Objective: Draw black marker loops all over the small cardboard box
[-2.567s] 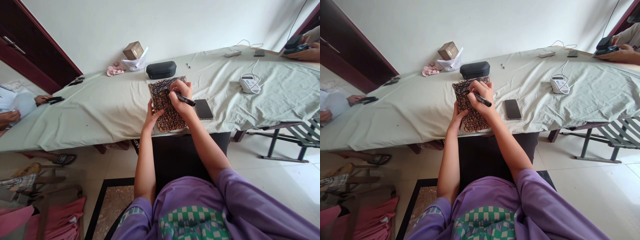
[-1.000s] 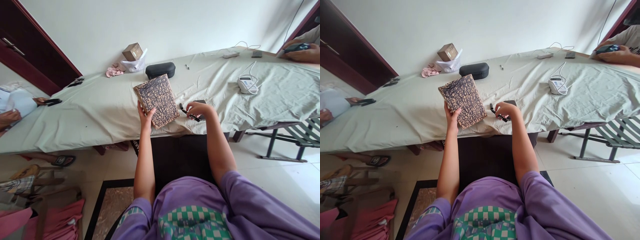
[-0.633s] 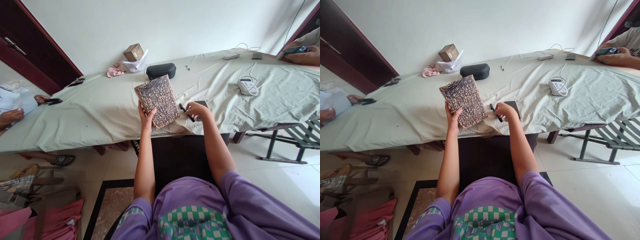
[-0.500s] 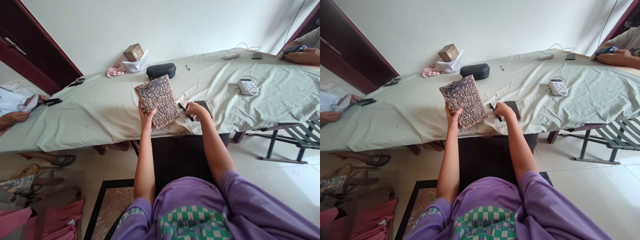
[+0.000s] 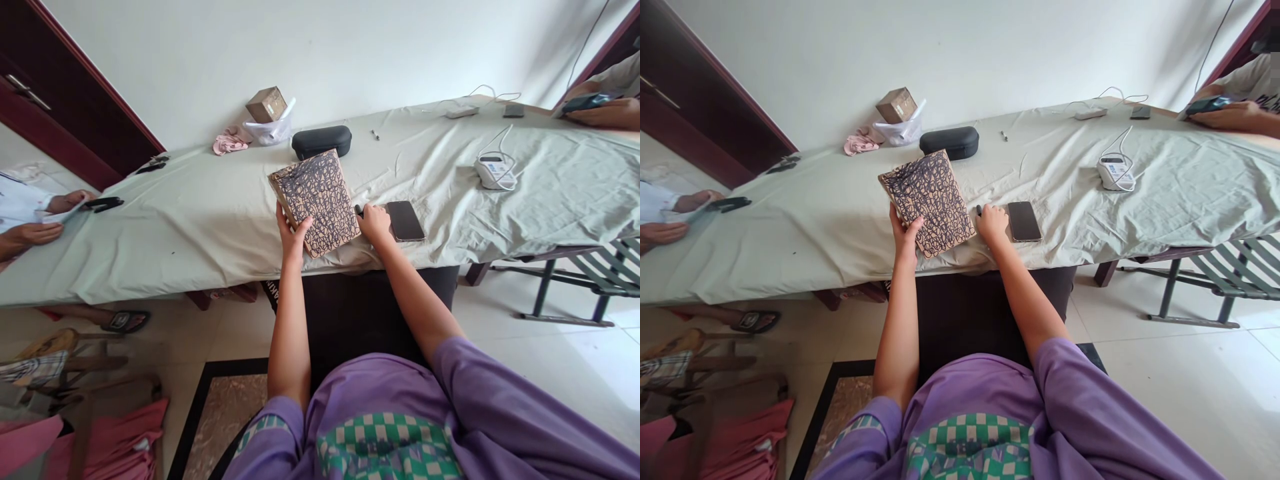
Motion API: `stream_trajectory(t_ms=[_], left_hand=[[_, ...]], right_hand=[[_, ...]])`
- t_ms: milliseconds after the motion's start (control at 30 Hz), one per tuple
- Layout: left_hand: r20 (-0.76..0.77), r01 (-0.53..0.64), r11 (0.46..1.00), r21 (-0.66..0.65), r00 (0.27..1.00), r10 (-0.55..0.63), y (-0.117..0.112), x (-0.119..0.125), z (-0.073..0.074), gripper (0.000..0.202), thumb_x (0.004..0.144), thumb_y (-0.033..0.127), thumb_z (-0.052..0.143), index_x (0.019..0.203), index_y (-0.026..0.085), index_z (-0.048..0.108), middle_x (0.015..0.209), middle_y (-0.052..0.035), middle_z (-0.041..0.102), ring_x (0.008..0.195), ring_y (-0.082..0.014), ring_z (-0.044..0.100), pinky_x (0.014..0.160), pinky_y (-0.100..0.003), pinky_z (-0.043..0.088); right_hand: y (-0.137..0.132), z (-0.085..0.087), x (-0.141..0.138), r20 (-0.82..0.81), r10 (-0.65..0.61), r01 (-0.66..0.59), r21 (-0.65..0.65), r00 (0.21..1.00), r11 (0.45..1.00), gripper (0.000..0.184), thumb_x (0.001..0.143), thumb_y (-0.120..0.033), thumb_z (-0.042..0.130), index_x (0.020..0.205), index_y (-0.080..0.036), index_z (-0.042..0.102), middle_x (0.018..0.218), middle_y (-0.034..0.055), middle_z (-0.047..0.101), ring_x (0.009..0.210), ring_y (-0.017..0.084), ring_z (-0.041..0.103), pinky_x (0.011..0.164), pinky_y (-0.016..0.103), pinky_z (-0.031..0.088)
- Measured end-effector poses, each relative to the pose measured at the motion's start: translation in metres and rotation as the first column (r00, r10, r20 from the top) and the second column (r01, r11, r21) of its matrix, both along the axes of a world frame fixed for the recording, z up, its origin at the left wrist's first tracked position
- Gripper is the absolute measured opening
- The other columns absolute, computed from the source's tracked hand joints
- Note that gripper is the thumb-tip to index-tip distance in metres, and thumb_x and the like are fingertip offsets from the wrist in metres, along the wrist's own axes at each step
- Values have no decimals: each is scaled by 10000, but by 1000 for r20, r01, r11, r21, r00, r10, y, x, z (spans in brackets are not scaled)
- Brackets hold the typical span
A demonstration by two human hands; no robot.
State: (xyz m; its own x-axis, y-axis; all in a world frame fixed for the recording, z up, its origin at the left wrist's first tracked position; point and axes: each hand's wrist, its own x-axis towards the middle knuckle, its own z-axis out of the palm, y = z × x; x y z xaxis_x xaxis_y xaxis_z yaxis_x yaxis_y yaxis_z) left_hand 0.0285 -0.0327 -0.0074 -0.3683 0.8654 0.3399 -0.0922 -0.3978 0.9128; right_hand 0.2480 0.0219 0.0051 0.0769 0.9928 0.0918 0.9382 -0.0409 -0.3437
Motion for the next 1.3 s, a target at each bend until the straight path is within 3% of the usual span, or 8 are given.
stream_trajectory(t_ms=[267, 400, 667, 800, 900, 1067, 1167, 1300], left_hand=[[28, -5, 1000, 10, 1000, 5, 2, -1, -3, 1207, 625, 573, 938, 1648, 334, 342, 1518, -120, 554, 1395, -327, 595, 1151, -434, 520], [19, -18, 1000, 3, 1000, 17, 2, -1, -2, 1192, 624, 577, 934, 1641, 362, 351, 1514, -102, 556, 1413, -322, 584, 1159, -433, 515], [27, 1, 1000, -4, 1000, -1, 0, 0, 1, 1214, 624, 557, 935, 1654, 347, 329, 1529, -115, 555, 1400, -324, 591, 1157, -431, 519], [13, 8, 1000, -5, 1000, -8, -1, 0, 1, 1207, 640, 584, 921, 1660, 356, 317, 1538, -112, 544, 1410, -323, 581, 1171, -433, 507], [23, 1, 1000, 4, 1000, -2, -2, 1, 2, 1198, 631, 585, 925, 1648, 352, 335, 1525, -105, 551, 1422, -320, 572, 1171, -422, 507], [36, 3, 1000, 21, 999, -4, -1, 2, 1, 1157, 640, 537, 938, 1625, 343, 363, 1520, -101, 550, 1410, -313, 581, 1156, -416, 516], [48, 12, 999, 38, 999, -14, 0, -1, -1, 1134, 652, 502, 944, 1619, 338, 374, 1517, -98, 553, 1391, -303, 589, 1140, -400, 522], [83, 19, 998, 53, 996, -23, 0, -5, -2, 1116, 702, 420, 937, 1636, 299, 338, 1519, -111, 554, 1354, -271, 596, 1139, -377, 508]], right_hand=[[14, 3, 13, -205, -3, 4, 6, 979, 1000, 294, 1025, -257, 476, 1233, -127, 639, 1283, 249, 701, 1186, 355, 653, 1002, 421, 508], [26, 4, 16, -526, -41, 53, 8, 849, 999, 258, 1010, -221, 470, 1233, -164, 586, 1150, 175, 720, 1027, 288, 674, 901, 368, 549], [19, 2, 2, -731, -55, 89, 8, 680, 996, 363, 1098, -370, 303, 1422, -229, 383, 1060, 77, 654, 666, 163, 610, 538, 237, 457], [8, 13, -1, -803, 49, 89, 126, 594, 988, 463, 1112, -537, 239, 1481, -273, 333, 1216, 109, 630, 688, 154, 601, 556, 253, 464], [-1, 23, -1, -779, 158, 65, 246, 607, 967, 531, 1099, -630, 183, 1517, -318, 291, 1360, 122, 591, 693, 145, 583, 616, 277, 494], [-12, 24, -9, -721, 361, -66, 403, 592, 913, 486, 1108, -561, 224, 1521, -311, 282, 1427, 143, 574, 762, 162, 620, 730, 312, 539], [-15, 18, -18, -704, 358, -57, 413, 613, 909, 503, 1108, -558, 229, 1535, -300, 289, 1441, 155, 571, 887, 197, 661, 808, 334, 560], [-18, 15, -25, -747, 349, -22, 409, 566, 912, 471, 1111, -537, 210, 1537, -344, 263, 1450, 130, 573, 733, 158, 622, 714, 324, 565]])
